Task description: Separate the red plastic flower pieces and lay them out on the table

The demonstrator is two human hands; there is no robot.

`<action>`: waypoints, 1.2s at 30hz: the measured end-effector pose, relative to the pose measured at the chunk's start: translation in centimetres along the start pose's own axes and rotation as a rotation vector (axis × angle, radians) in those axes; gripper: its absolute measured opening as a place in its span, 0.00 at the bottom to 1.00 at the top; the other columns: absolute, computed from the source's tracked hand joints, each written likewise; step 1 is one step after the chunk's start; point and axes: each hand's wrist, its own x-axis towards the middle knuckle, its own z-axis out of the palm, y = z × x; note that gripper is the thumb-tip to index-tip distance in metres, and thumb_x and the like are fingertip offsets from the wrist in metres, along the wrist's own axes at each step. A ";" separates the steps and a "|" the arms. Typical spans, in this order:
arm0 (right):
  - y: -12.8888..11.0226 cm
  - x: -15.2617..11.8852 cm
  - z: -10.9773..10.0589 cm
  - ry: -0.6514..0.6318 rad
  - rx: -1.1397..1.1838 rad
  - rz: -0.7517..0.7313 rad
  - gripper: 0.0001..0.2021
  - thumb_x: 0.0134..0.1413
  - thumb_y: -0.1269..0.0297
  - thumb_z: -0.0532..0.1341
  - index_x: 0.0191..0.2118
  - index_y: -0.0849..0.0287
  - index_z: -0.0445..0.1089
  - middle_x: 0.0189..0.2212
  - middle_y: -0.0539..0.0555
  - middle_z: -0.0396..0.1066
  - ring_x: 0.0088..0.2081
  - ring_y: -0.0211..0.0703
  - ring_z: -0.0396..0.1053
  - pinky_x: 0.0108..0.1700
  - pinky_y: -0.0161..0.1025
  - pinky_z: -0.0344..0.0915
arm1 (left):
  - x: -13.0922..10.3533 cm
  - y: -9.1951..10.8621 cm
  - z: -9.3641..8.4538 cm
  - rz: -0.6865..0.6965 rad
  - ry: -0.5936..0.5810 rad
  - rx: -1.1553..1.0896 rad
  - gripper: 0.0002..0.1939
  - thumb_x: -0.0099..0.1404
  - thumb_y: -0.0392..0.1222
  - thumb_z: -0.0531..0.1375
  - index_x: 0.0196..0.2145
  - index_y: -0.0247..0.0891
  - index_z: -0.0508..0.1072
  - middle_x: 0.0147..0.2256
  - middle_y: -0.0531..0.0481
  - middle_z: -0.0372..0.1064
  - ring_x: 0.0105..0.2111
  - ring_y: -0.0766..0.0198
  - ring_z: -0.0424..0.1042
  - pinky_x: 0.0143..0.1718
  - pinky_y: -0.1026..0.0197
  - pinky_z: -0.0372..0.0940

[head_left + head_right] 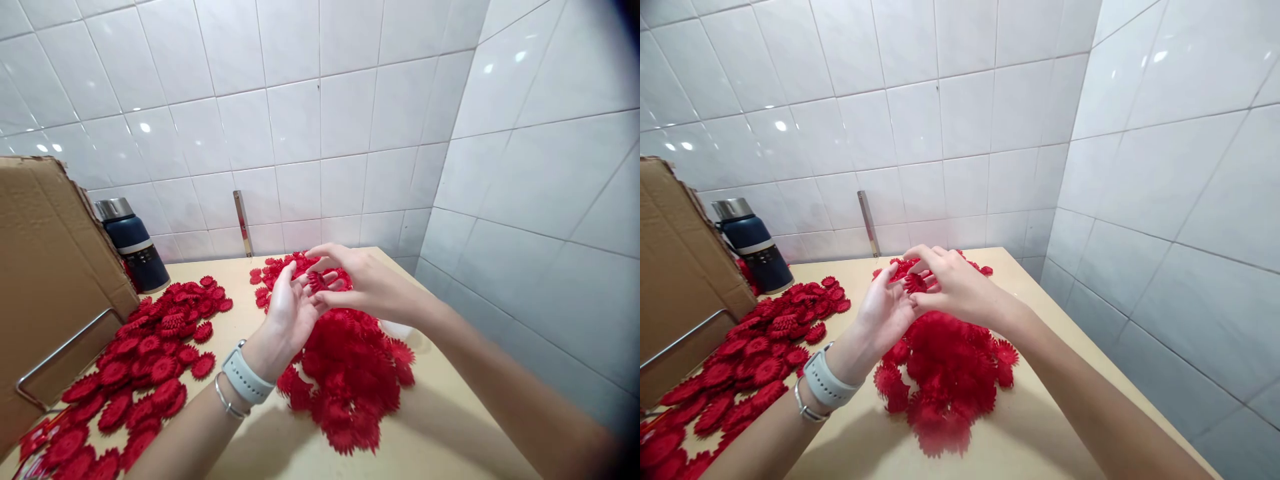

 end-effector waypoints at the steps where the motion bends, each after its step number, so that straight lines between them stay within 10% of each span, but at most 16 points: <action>1: 0.0 0.0 0.2 -0.002 0.024 0.009 0.19 0.48 0.68 0.59 0.48 0.54 0.60 0.41 0.53 0.70 0.41 0.43 0.69 0.44 0.42 0.65 | 0.0 0.0 0.1 0.021 -0.011 -0.003 0.16 0.66 0.39 0.45 0.29 0.34 0.69 0.26 0.47 0.70 0.22 0.67 0.68 0.25 0.65 0.65; 12: 0.2 0.9 1.8 0.252 0.318 0.236 0.21 0.58 0.51 0.47 0.54 0.54 0.55 0.52 0.59 0.61 0.45 0.48 0.68 0.48 0.48 0.62 | -0.5 0.1 0.4 0.152 0.046 0.100 0.09 0.62 0.31 0.50 0.28 0.35 0.69 0.29 0.50 0.71 0.33 0.66 0.71 0.40 0.63 0.66; 20: -0.5 3.7 2.0 0.549 0.647 0.214 0.29 0.57 0.44 0.39 0.61 0.49 0.41 0.64 0.47 0.35 0.63 0.42 0.36 0.60 0.45 0.45 | -1.0 1.0 3.7 0.301 0.002 0.339 0.18 0.56 0.27 0.55 0.44 0.39 0.66 0.53 0.46 0.61 0.54 0.57 0.59 0.53 0.57 0.56; 27: -2.6 3.7 3.5 0.505 0.747 0.005 0.27 0.60 0.49 0.37 0.63 0.51 0.39 0.64 0.45 0.37 0.63 0.34 0.35 0.63 0.39 0.38 | 0.5 0.9 5.6 0.542 -0.047 0.292 0.17 0.67 0.44 0.45 0.50 0.42 0.64 0.58 0.55 0.53 0.60 0.66 0.47 0.58 0.67 0.45; 36: -3.4 3.3 4.7 0.401 0.826 -0.055 0.25 0.61 0.50 0.38 0.62 0.50 0.42 0.63 0.43 0.38 0.63 0.35 0.36 0.63 0.41 0.38 | 1.2 3.7 3.4 0.643 0.161 0.243 0.24 0.67 0.50 0.43 0.58 0.41 0.52 0.62 0.53 0.41 0.61 0.67 0.42 0.58 0.65 0.45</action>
